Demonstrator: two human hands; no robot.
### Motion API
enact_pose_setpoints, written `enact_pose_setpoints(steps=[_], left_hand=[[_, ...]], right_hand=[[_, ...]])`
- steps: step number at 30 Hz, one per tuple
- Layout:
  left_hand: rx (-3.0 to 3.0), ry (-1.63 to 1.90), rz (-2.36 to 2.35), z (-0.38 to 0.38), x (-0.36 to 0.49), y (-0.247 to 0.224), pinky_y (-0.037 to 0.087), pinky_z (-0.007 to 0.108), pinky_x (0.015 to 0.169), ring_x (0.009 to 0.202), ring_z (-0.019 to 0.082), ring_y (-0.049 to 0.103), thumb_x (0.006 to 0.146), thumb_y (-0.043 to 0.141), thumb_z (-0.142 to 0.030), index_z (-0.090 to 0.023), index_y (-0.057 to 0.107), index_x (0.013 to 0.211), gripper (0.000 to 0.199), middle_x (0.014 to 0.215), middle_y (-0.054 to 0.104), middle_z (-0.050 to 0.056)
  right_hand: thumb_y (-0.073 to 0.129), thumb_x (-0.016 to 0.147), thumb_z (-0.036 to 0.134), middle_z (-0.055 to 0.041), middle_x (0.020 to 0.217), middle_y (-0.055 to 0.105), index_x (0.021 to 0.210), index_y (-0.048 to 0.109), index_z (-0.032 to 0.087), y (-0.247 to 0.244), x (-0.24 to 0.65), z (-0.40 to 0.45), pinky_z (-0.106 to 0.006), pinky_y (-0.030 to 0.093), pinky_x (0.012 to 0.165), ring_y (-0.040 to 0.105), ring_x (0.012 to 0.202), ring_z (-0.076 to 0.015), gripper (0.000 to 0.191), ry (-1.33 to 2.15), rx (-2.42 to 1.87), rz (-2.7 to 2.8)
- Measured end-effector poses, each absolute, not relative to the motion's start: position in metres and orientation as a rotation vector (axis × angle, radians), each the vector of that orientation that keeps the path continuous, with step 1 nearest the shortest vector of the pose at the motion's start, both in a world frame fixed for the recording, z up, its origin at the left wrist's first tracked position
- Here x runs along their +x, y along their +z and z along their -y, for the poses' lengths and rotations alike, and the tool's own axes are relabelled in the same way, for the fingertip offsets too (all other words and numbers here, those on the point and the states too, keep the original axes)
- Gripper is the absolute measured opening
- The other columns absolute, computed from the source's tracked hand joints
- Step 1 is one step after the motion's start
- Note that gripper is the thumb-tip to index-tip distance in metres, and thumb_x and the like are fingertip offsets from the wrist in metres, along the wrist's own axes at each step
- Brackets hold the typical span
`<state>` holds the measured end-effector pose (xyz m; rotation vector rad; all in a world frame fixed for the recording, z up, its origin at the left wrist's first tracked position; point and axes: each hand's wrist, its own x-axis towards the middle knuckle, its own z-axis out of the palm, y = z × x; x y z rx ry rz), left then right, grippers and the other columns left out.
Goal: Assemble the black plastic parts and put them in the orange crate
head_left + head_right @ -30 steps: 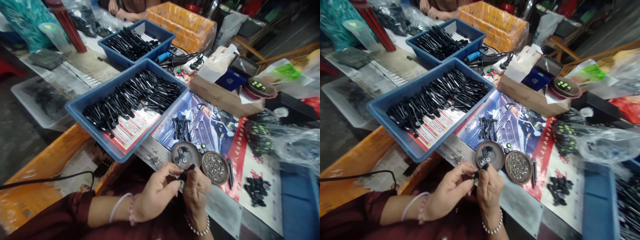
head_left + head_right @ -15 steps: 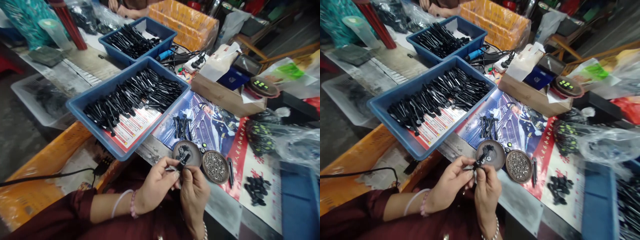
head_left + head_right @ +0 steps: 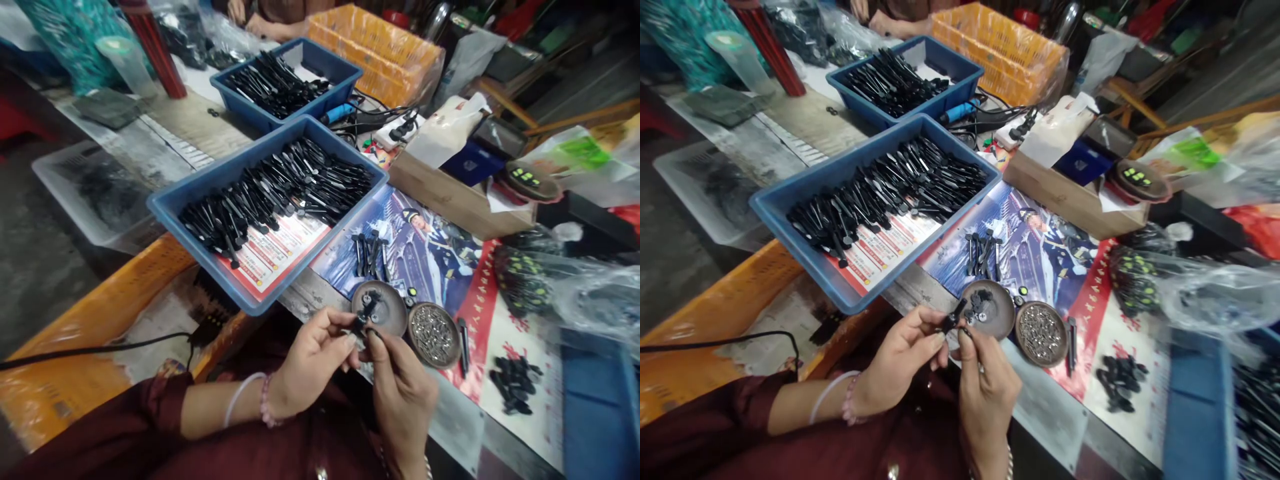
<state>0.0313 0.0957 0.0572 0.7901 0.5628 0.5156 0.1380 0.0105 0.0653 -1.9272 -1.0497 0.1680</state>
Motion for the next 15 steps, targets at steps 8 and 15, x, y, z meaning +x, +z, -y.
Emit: enact_pose_setpoints(steps=[8,15], left_hand=[[0.676,0.446,-0.529,-0.095,0.031,0.062,0.039,0.019,0.053,0.052,0.007,0.053,0.083,0.069,-0.037,-0.013,0.054,0.103,0.034,0.063,0.063,-0.001],[0.612,0.433,-0.571,-0.094,0.029,0.061,0.038,0.020,0.052,0.050,0.008,0.052,0.078,0.073,-0.040,-0.012,0.055,0.102,0.041,0.060,0.062,-0.001]], right_hand=[[0.076,0.081,0.025,-0.0028,0.081,0.070,0.098,0.067,0.017,0.060,0.126,-0.010,-0.026,0.056,0.060,0.069,0.062,-0.0160,0.021,0.056,-1.798,0.635],[0.062,0.093,0.033,-0.0098,0.092,0.077,0.104,0.072,0.012,0.065,0.142,0.003,-0.027,0.054,0.070,0.074,0.074,-0.0210,0.026,-0.248,-2.091,1.276]])
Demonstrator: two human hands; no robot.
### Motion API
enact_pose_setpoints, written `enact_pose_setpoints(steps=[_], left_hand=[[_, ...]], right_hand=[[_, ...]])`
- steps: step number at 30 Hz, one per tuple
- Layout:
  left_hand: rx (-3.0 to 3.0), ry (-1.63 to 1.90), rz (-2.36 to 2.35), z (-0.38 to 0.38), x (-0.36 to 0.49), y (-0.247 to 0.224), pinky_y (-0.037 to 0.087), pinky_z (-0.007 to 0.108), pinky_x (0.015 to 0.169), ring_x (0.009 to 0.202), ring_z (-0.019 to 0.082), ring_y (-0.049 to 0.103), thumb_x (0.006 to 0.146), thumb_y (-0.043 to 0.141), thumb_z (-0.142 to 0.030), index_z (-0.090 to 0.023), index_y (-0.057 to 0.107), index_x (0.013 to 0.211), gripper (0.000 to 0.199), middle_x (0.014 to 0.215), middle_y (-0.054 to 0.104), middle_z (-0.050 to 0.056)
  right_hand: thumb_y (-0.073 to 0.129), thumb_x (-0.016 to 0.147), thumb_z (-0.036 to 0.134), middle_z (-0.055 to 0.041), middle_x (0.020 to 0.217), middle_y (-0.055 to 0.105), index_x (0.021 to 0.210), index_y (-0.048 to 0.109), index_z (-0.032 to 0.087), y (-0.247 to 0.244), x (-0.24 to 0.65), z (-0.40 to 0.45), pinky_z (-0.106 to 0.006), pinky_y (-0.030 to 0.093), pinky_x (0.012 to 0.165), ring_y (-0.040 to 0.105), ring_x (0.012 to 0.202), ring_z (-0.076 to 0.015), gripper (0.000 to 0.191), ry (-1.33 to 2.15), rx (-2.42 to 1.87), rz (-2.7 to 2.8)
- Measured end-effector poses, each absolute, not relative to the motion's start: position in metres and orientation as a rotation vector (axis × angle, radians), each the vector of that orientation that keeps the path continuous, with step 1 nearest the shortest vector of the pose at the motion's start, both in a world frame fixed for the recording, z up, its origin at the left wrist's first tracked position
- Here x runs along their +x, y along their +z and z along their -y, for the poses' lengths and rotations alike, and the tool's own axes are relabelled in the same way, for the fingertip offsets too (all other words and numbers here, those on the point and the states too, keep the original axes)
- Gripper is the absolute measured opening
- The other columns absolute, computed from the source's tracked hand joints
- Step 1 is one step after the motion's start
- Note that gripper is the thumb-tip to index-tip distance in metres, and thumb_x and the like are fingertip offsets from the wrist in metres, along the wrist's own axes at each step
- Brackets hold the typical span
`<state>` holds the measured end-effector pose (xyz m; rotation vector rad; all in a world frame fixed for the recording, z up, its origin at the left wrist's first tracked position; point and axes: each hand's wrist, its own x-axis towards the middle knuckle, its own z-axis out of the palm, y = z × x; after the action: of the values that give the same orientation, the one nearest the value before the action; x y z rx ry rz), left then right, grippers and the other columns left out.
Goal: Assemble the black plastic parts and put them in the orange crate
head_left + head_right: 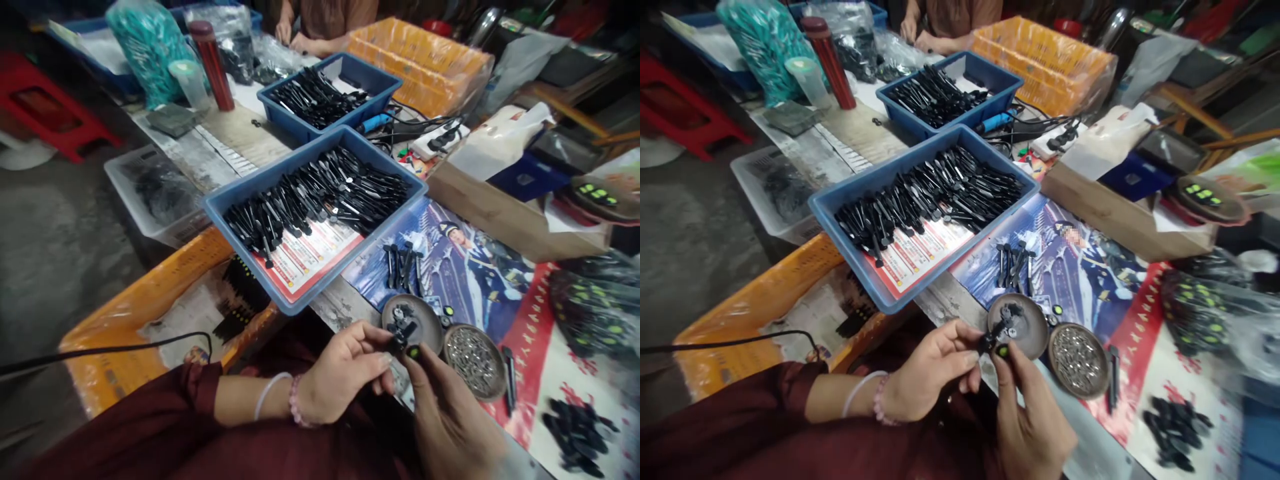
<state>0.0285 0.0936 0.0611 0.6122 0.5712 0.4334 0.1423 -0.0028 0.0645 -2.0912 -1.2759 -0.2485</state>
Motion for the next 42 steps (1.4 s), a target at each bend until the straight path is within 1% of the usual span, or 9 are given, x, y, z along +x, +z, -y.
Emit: enact_pose_setpoints(steps=[4,8,15,24,31,33,36,40,42], left_hand=[[0.661,0.431,-0.578,-0.094,0.026,0.063,0.039,0.020,0.053,0.053,0.008,0.054,0.079,0.072,-0.039,-0.012,0.055,0.103,0.040,0.062,0.061,-0.001],[0.673,0.430,-0.533,-0.093,0.023,0.062,0.041,0.021,0.055,0.056,0.009,0.055,0.083,0.070,-0.039,-0.013,0.055,0.105,0.037,0.064,0.061,-0.001],[0.706,0.450,-0.488,-0.089,0.021,0.062,0.044,0.019,0.058,0.062,0.009,0.057,0.085,0.069,-0.034,-0.015,0.057,0.108,0.033,0.072,0.059,-0.001],[0.704,0.499,-0.432,-0.086,0.022,0.060,0.045,0.018,0.057,0.064,0.004,0.057,0.085,0.068,-0.029,-0.017,0.058,0.103,0.023,0.115,0.053,0.007],[0.856,0.538,-0.459,-0.088,0.020,0.063,0.047,0.021,0.063,0.070,0.007,0.056,0.088,0.062,-0.024,-0.017,0.059,0.100,0.014,0.111,0.052,0.006],[0.976,0.568,-0.464,-0.088,0.019,0.066,0.048,0.022,0.070,0.081,0.012,0.057,0.088,0.060,-0.020,-0.017,0.060,0.100,0.012,0.110,0.053,0.007],[1.104,0.585,-0.469,-0.088,0.019,0.069,0.048,0.023,0.076,0.090,0.015,0.057,0.088,0.057,-0.015,-0.016,0.061,0.101,0.014,0.109,0.054,0.009],[1.083,0.550,-0.482,-0.086,0.022,0.066,0.047,0.021,0.066,0.076,0.011,0.055,0.088,0.055,-0.014,-0.015,0.061,0.100,0.014,0.108,0.053,0.008],[1.078,0.557,-0.494,-0.086,0.024,0.065,0.048,0.022,0.068,0.080,0.012,0.056,0.087,0.056,-0.013,-0.015,0.061,0.101,0.014,0.108,0.054,0.008]], right_hand=[[0.058,0.094,0.044,-0.0075,0.090,0.077,0.104,0.071,0.014,0.072,0.149,0.007,-0.025,0.055,0.061,0.075,0.071,-0.0210,0.034,-0.115,-2.140,1.323],[0.066,0.089,0.043,-0.0057,0.083,0.076,0.102,0.070,0.016,0.072,0.138,0.005,-0.023,0.055,0.055,0.074,0.062,-0.0186,0.030,0.063,-2.073,1.100],[0.067,0.087,0.046,-0.0051,0.080,0.076,0.100,0.074,0.018,0.069,0.114,-0.002,-0.023,0.051,0.054,0.071,0.061,-0.0174,0.032,-0.151,-2.104,0.932],[0.070,0.087,0.039,-0.0044,0.082,0.076,0.103,0.074,0.017,0.062,0.108,-0.003,-0.023,0.049,0.057,0.068,0.059,-0.0146,0.028,-0.359,-2.109,0.902],[0.061,0.093,0.037,-0.0059,0.080,0.074,0.098,0.071,0.017,0.062,0.121,0.003,-0.024,0.050,0.059,0.069,0.064,-0.0181,0.023,-0.290,-2.089,1.148],[0.050,0.099,0.036,-0.0023,0.064,0.066,0.083,0.067,0.017,0.066,0.124,0.002,-0.024,0.043,0.051,0.061,0.051,-0.0148,0.030,-0.254,-2.091,1.212],[0.040,0.102,0.030,0.0039,0.047,0.046,0.060,0.049,0.020,0.067,0.129,-0.002,-0.024,0.035,0.045,0.044,0.039,-0.0105,0.044,-0.127,-2.092,1.204],[0.044,0.100,0.027,0.0007,0.060,0.056,0.072,0.054,0.019,0.061,0.135,-0.008,-0.023,0.038,0.051,0.051,0.050,-0.0121,0.031,-0.236,-2.089,1.127],[0.046,0.099,0.025,-0.0025,0.069,0.061,0.081,0.058,0.018,0.057,0.134,-0.010,-0.024,0.039,0.055,0.056,0.056,-0.0135,0.022,-0.361,-2.078,1.141]])
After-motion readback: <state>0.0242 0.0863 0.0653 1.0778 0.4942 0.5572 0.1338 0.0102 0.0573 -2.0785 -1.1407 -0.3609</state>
